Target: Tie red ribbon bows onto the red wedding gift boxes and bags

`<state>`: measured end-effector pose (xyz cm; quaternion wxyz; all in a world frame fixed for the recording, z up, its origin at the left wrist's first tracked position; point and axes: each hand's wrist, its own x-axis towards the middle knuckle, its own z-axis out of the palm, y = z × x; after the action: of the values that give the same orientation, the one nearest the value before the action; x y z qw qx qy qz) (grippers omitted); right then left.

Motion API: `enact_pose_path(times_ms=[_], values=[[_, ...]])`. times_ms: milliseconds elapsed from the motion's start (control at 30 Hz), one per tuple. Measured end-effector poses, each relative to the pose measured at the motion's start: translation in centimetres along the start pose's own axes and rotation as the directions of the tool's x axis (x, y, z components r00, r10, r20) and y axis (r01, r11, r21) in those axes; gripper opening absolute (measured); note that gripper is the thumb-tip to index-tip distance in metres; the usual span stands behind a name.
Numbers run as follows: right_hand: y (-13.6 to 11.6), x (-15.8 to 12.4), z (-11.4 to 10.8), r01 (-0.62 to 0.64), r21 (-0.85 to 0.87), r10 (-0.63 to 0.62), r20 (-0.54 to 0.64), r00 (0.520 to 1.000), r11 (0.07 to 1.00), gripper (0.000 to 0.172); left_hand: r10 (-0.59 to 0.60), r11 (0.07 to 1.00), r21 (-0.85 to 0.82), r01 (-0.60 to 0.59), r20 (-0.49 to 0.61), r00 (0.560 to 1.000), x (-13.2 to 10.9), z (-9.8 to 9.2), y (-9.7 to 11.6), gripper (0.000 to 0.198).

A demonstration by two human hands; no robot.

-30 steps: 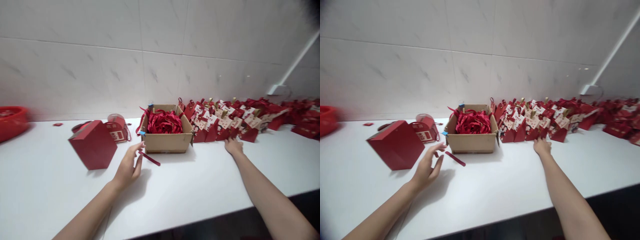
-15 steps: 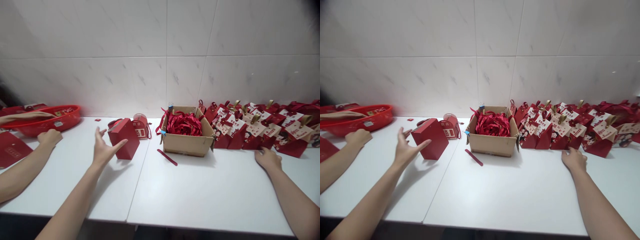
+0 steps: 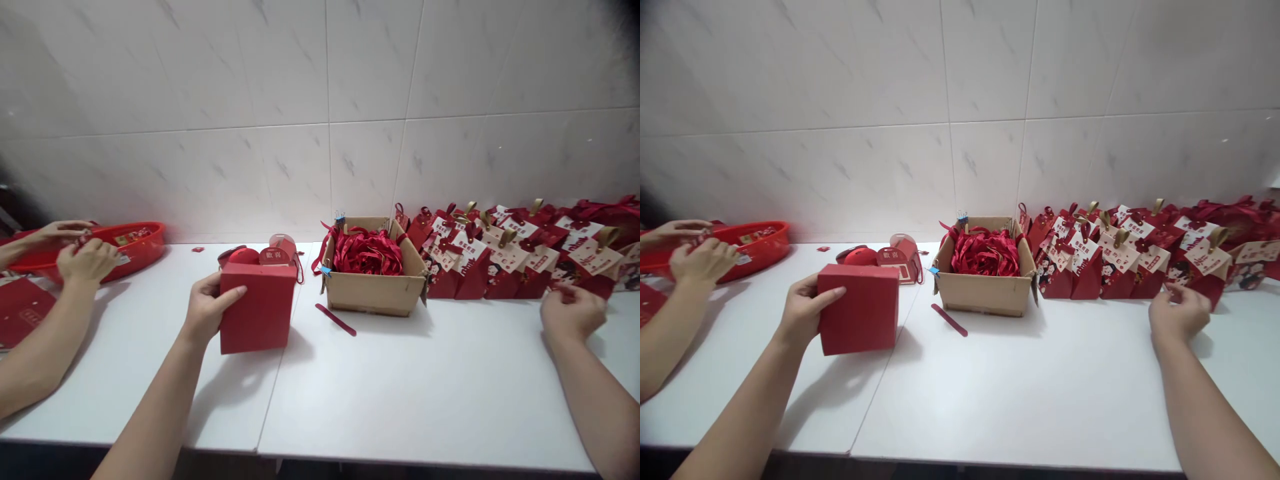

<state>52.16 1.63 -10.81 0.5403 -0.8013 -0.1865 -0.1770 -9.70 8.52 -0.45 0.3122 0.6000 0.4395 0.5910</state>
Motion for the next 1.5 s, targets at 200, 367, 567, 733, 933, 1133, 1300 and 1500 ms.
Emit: enact_pose_path(times_ms=[200, 367, 567, 733, 933, 1133, 1300, 1500], values=[[-7.4, -2.6, -1.6, 0.199, 0.296, -0.127, -0.243, 0.962, 0.934, 0.028, 0.005, 0.963, -0.224, 0.15, 0.574, 0.819, -3.5, 7.5, 1.1, 0.024], [-17.7, -9.1, -5.4, 0.459, 0.573, -0.639, 0.155, 0.753, 0.679, 0.019, 0.092, 0.948, -0.286, 0.141, 0.669, 0.738, -5.4, 13.5, -0.2, 0.034], [-25.0, -10.8, -6.3, 0.496, 0.567, -0.584, 0.8, -0.141, 0.657, 0.029, 0.165, 0.937, -0.349, 0.025, 0.502, 0.849, -5.2, 13.9, -1.6, 0.062], [-26.1, -10.9, -5.4, 0.562, 0.441, -0.31, 0.896, -0.317, 0.7, 0.038, 0.199, 0.977, -0.025, -0.212, 0.463, 0.864, -4.7, 14.1, -2.2, 0.066], [-26.3, -12.3, -6.1, 0.574, 0.445, -0.255, 0.888, -0.383, 0.687, 0.041, 0.155, 0.885, 0.287, -0.366, 0.56, 0.814, -5.1, 13.7, -2.3, 0.049], [-25.7, -11.3, -5.5, 0.509, 0.498, -0.211, 0.828, -0.519, 0.702, 0.026, 0.397, 0.83, 0.121, -0.544, 0.557, 0.73, -6.0, 13.3, -3.3, 0.025], [-25.4, -10.3, -5.4, 0.439, 0.479, -0.35, 0.871, -0.345, 0.76, 0.038, 0.477, 0.793, 0.092, -0.603, 0.521, 0.707, -6.0, 13.5, -4.3, 0.021], [-25.7, -13.7, -1.9, 0.663, 0.375, -0.539, 0.841, 0.051, 0.648, 0.047, 0.532, 0.747, 0.061, -0.662, 0.542, 0.651, -6.0, 13.1, -5.2, 0.014]])
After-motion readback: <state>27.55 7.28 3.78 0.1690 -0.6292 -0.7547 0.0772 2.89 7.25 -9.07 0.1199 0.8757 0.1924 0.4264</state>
